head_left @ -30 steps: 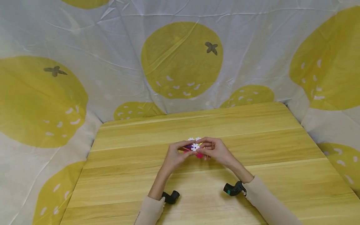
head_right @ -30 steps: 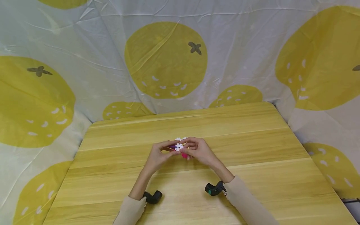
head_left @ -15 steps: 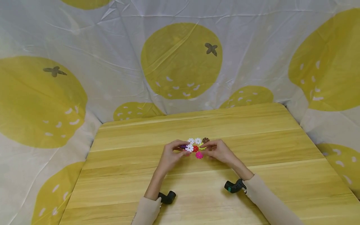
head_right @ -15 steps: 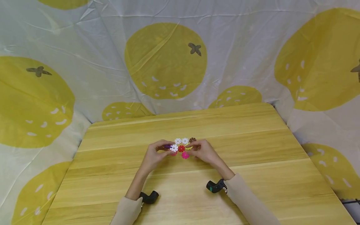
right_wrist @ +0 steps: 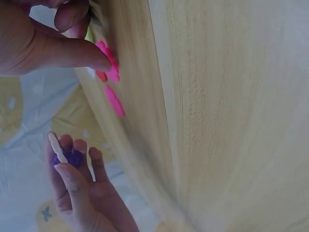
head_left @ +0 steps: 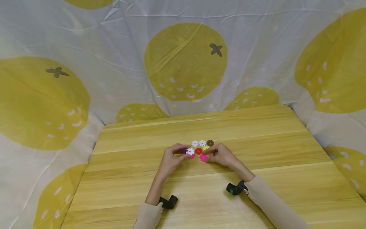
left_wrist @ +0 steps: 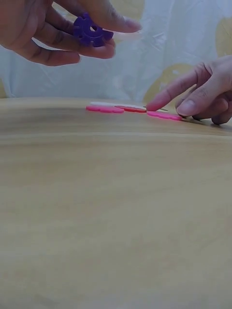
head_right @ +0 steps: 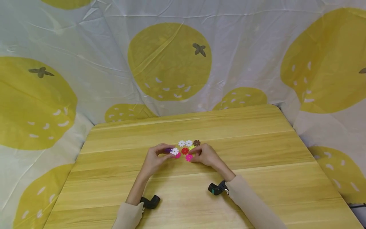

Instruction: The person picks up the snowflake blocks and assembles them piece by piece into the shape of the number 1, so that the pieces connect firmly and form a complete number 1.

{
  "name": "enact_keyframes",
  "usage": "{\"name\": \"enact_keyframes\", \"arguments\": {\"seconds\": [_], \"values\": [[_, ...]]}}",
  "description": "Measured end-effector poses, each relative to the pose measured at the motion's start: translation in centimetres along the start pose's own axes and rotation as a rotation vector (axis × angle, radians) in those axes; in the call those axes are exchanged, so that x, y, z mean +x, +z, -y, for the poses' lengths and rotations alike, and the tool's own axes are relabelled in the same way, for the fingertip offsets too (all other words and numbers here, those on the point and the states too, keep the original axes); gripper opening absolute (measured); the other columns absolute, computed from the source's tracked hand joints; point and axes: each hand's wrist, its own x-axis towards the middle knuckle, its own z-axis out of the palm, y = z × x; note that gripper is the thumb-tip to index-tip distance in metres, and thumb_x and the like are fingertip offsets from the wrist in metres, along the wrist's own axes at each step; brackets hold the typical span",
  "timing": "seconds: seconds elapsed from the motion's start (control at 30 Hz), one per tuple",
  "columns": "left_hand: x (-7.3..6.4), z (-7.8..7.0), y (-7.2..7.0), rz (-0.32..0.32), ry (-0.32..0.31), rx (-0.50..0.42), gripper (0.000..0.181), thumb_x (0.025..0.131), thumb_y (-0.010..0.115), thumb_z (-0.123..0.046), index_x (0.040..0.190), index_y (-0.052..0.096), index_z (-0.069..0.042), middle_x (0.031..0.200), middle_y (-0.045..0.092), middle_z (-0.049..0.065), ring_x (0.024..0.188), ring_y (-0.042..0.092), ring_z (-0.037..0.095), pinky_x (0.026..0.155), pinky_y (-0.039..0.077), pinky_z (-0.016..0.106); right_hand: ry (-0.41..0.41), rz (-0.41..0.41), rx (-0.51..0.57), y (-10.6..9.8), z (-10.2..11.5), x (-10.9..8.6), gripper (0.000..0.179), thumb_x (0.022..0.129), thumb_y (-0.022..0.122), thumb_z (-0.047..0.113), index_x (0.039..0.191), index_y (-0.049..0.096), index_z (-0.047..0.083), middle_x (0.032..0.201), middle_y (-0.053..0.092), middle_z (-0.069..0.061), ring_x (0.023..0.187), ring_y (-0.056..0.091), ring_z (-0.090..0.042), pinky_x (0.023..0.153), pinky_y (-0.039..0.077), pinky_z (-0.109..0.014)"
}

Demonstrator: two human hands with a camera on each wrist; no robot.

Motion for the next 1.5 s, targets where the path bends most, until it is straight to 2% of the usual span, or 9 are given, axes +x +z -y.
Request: {"name": "enact_keyframes", "arguments": {"seconds": [0.3, 0.47, 0.53, 0.67, 0.73, 0.83, 1.03, 1.3, 1.5], "values": [[0.0, 0.2, 0.1, 0.021, 0.001, -0.025, 0.033, 0.086, 0.082, -0.008, 0.118, 0.077, -0.006, 0.113, 0.077, 0.008, 0.104, 0.072, 0.027, 0.094, 0.058, 0.047, 0.027, -0.024, -0.045, 0.6, 0.3, 0.1, 0.022, 0.080, 0.088, 0.007, 0.102, 0.082, 0.006, 0.072, 0.066, -0.003, 0.063, 0.053, -0.011, 0.058, 0.042, -0.021], [0.1, 0.1, 0.3, 0.023, -0.012, -0.020, 0.031, 0.085, 0.083, -0.009, 0.116, 0.079, -0.008, 0.112, 0.077, 0.007, 0.104, 0.073, 0.026, 0.095, 0.058, 0.047, 0.035, -0.030, -0.101, 1.0, 1.1, -0.1, 0.022, 0.079, 0.090, 0.008, 0.092, 0.072, 0.006, 0.080, 0.066, -0.004, 0.072, 0.057, -0.012, 0.067, 0.047, -0.023], [0.1, 0.0, 0.3, 0.021, -0.011, -0.018, 0.030, 0.085, 0.083, -0.010, 0.115, 0.079, -0.010, 0.112, 0.077, 0.007, 0.104, 0.073, 0.026, 0.096, 0.058, 0.046, 0.031, -0.015, -0.079, 1.1, 1.4, -0.2, 0.023, 0.082, 0.087, 0.005, 0.093, 0.066, 0.004, 0.083, 0.067, -0.006, 0.071, 0.062, -0.013, 0.065, 0.053, -0.024], [0.1, -0.2, 0.4, 0.021, -0.013, -0.025, 0.030, 0.086, 0.083, -0.010, 0.115, 0.079, -0.010, 0.113, 0.078, 0.008, 0.104, 0.072, 0.025, 0.096, 0.057, 0.044, 0.007, 0.025, 0.093, 1.0, 1.7, -0.3, 0.017, 0.091, 0.073, -0.006, 0.103, 0.062, -0.004, 0.086, 0.071, -0.018, 0.067, 0.071, -0.023, 0.062, 0.061, -0.032], [0.0, -0.3, 0.4, 0.020, -0.018, -0.037, 0.030, 0.086, 0.083, -0.009, 0.116, 0.079, -0.008, 0.114, 0.078, 0.008, 0.104, 0.072, 0.024, 0.096, 0.057, 0.043, -0.018, 0.041, 0.182, 0.9, 1.7, -0.5, 0.018, 0.094, 0.068, -0.007, 0.111, 0.063, -0.008, 0.089, 0.072, -0.022, 0.071, 0.074, -0.030, 0.066, 0.063, -0.036], [-0.1, -0.4, 0.4, 0.013, -0.031, -0.054, 0.031, 0.085, 0.083, -0.009, 0.115, 0.079, -0.007, 0.114, 0.079, 0.009, 0.104, 0.072, 0.023, 0.097, 0.056, 0.043, -0.061, 0.026, 0.241, 0.6, 2.0, -0.8, 0.022, 0.097, 0.066, -0.004, 0.119, 0.067, -0.006, 0.095, 0.073, -0.023, 0.081, 0.076, -0.037, 0.072, 0.064, -0.042], [-0.1, -0.8, 0.3, 0.003, -0.036, -0.059, 0.027, 0.085, 0.084, -0.011, 0.111, 0.081, -0.010, 0.111, 0.079, 0.008, 0.101, 0.071, 0.020, 0.096, 0.056, 0.042, -0.136, -0.007, 0.326, 0.6, 2.8, -1.2, 0.025, 0.099, 0.065, -0.001, 0.124, 0.068, -0.003, 0.099, 0.074, -0.025, 0.090, 0.073, -0.050, 0.080, 0.062, -0.051], [-0.2, -1.3, 0.1, 0.022, -0.003, -0.067, 0.024, 0.086, 0.082, -0.010, 0.111, 0.080, -0.010, 0.111, 0.079, 0.010, 0.098, 0.070, 0.019, 0.092, 0.057, 0.033, -0.190, -0.070, 0.336, 0.8, 3.1, -1.5, 0.024, 0.099, 0.067, 0.002, 0.122, 0.072, -0.003, 0.095, 0.074, -0.027, 0.086, 0.076, -0.044, 0.079, 0.061, -0.052], [-0.1, -1.3, 0.0, 0.029, -0.001, -0.073, 0.024, 0.086, 0.083, -0.010, 0.109, 0.081, -0.008, 0.109, 0.080, 0.012, 0.093, 0.069, 0.016, 0.086, 0.057, 0.031, -0.216, -0.080, 0.374, 0.9, 3.4, -1.6, 0.023, 0.098, 0.068, 0.001, 0.120, 0.071, -0.005, 0.097, 0.074, -0.030, 0.088, 0.075, -0.046, 0.079, 0.060, -0.053]]}}
